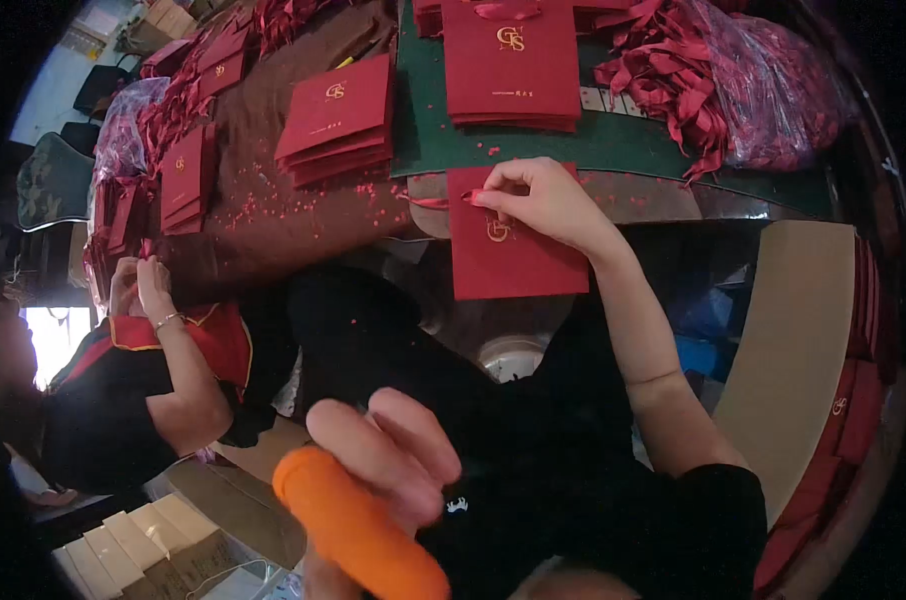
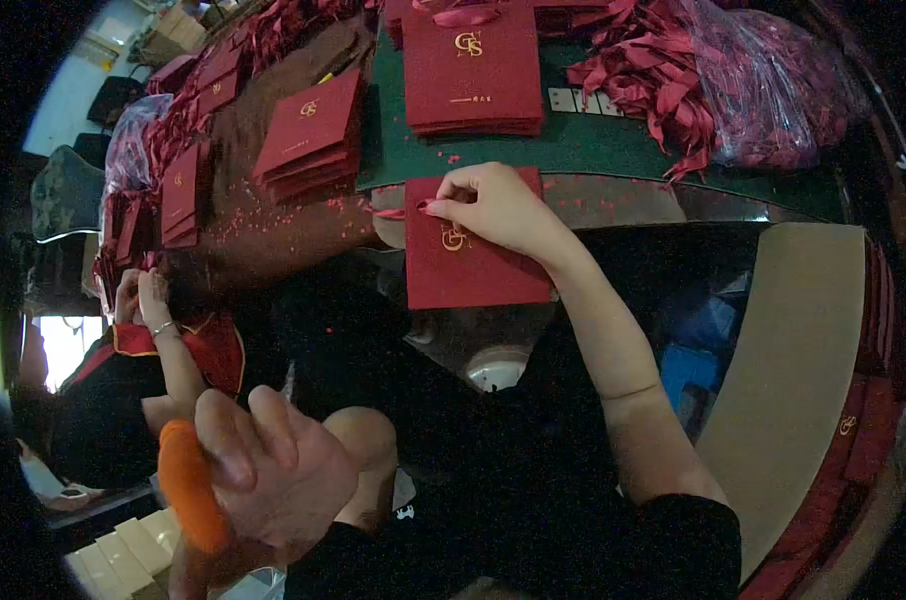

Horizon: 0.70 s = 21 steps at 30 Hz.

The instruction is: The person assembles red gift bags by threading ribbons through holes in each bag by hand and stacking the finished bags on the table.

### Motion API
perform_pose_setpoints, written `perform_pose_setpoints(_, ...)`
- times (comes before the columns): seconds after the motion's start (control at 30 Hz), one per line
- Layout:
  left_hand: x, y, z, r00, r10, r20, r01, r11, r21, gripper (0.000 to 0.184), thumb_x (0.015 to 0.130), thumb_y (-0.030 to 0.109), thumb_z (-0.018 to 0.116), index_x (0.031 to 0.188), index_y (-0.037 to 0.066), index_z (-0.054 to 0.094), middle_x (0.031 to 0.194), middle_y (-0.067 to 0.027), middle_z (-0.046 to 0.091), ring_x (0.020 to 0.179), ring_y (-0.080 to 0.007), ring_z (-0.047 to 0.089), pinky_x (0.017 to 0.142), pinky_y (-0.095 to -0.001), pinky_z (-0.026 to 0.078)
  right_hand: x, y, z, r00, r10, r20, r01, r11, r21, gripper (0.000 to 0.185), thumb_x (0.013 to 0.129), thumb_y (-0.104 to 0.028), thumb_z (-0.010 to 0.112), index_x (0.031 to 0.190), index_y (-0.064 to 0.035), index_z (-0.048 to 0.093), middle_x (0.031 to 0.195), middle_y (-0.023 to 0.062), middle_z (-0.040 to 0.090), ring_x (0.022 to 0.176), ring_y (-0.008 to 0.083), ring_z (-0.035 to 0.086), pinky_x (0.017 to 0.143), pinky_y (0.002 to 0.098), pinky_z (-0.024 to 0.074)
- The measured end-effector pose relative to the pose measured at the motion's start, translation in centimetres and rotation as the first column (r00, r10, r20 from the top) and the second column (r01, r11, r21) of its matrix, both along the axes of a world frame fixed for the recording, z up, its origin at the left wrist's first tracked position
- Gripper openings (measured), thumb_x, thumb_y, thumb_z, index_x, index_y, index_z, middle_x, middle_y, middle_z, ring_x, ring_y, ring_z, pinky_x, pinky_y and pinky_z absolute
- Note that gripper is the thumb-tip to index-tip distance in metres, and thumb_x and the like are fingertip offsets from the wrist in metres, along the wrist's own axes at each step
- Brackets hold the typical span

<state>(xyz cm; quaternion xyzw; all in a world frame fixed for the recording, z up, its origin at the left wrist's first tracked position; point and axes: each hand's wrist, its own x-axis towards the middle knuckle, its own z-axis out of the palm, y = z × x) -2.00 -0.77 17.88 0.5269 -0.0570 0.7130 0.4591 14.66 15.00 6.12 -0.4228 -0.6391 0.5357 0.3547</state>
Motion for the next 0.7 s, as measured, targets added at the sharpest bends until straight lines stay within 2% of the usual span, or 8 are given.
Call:
perform_pose_setpoints(0.07,0.54,-0.35,0.54,0.998,-0.052,0.027,0.052,0.999,0.002,0.035,0.091,0.029,0.057,0.114,0.002,0.061,0.13,-0.0202,0.046,0.117,-0.0382,0.045,0.096,-0.0471,0.04,0.06,0.04,-0.49,1.0,0.003,-0.011,-0.004,0.999,-0.045,0.02,0.085,-0.016,0.068,0.08,0.0035,0.064,0.067,0.0047,0.061,0.062,0.0075,0.052,0.056,0.0263,0.0408)
perform_pose_setpoints(0.17,1.0,-0.63,0.45,0.995,-0.088,0.046,0.088,0.996,-0.014,0.034,0.09,0.028,0.057,0.113,0.002,0.062,0.129,-0.0199,0.047,0.116,-0.0374,0.046,0.095,-0.0464,0.04,0.01,-0.08,-0.13,1.0,-0.016,-0.023,0.015,1.0,-0.024,0.021,0.086,-0.017,0.068,0.08,0.0035,0.064,0.067,0.0052,0.061,0.061,0.0083,0.052,0.056,0.0269,0.0411)
perform_pose_setpoints(0.6,0.76,-0.5,1.09,0.992,-0.109,0.067,0.112,0.992,-0.053,0.03,0.09,0.024,0.057,0.11,0.002,0.063,0.123,-0.0187,0.051,0.111,-0.0344,0.049,0.094,-0.043,0.041,0.04,-0.1,0.05,1.0,-0.009,-0.013,0.008,0.999,-0.051,0.022,0.086,-0.017,0.068,0.08,0.0031,0.064,0.067,0.0058,0.061,0.062,0.0089,0.053,0.058,0.0274,0.0419)
perform_pose_setpoints(0.7,0.95,-0.82,1.17,0.99,-0.121,0.069,0.125,0.991,-0.053,0.029,0.09,0.023,0.057,0.11,0.002,0.063,0.122,-0.0184,0.052,0.11,-0.0337,0.05,0.093,-0.0422,0.041,-0.08,-0.13,-0.03,0.998,-0.027,0.055,0.028,1.0,-0.005,0.021,0.086,-0.017,0.068,0.08,0.0029,0.064,0.068,0.0058,0.061,0.062,0.0086,0.053,0.058,0.0271,0.0418)
